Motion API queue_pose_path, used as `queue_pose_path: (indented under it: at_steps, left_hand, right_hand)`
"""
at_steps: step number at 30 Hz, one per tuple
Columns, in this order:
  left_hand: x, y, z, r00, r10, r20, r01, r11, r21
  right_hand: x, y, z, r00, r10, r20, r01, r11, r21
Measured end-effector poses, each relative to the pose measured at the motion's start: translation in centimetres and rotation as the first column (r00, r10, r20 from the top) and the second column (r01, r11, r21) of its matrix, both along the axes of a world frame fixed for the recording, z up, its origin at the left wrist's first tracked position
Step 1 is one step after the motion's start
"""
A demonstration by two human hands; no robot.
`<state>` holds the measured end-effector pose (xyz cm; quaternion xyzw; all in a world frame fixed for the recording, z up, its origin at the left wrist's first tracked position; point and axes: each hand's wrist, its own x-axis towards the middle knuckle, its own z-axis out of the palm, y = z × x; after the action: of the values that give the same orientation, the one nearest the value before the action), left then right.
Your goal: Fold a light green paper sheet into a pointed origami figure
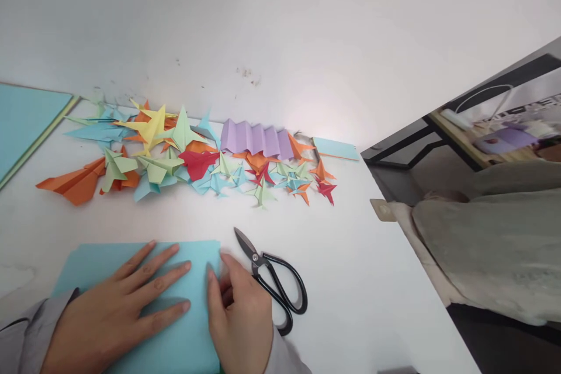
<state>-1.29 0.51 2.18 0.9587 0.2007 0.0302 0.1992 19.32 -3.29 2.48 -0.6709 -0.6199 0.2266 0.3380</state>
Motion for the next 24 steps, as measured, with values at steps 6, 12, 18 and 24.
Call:
queue_pose_path:
  at_steps: [6,12,18,24]
  left_hand:
    - [0.3,-0.4,-0.7,0.998,0.057,0.032,-0.061,0.991,0.122]
    - [0.2,0.3,-0.1,1.000,-0.020,-0.004,0.020,0.999,0.044]
    - [0.0,0.9,-0.4,0.997,-0.066,-0.028,0.065,0.997,-0.039]
    - [-0.2,1.4,-0.4,0.995,-0.103,-0.011,0.102,0.992,-0.068]
  right_hand:
    - [0.5,0.3,0.3,0.998,0.058,0.005,-0.057,0.994,-0.097]
    - [0.6,0.4,0.5,0.998,0.057,-0.038,-0.062,0.986,-0.152]
    - [0.6,0.5,0.7,0.996,0.036,-0.084,-0.053,0.977,-0.205]
    - [0.6,0.6,0.8,0.995,0.037,-0.095,-0.058,0.973,-0.225]
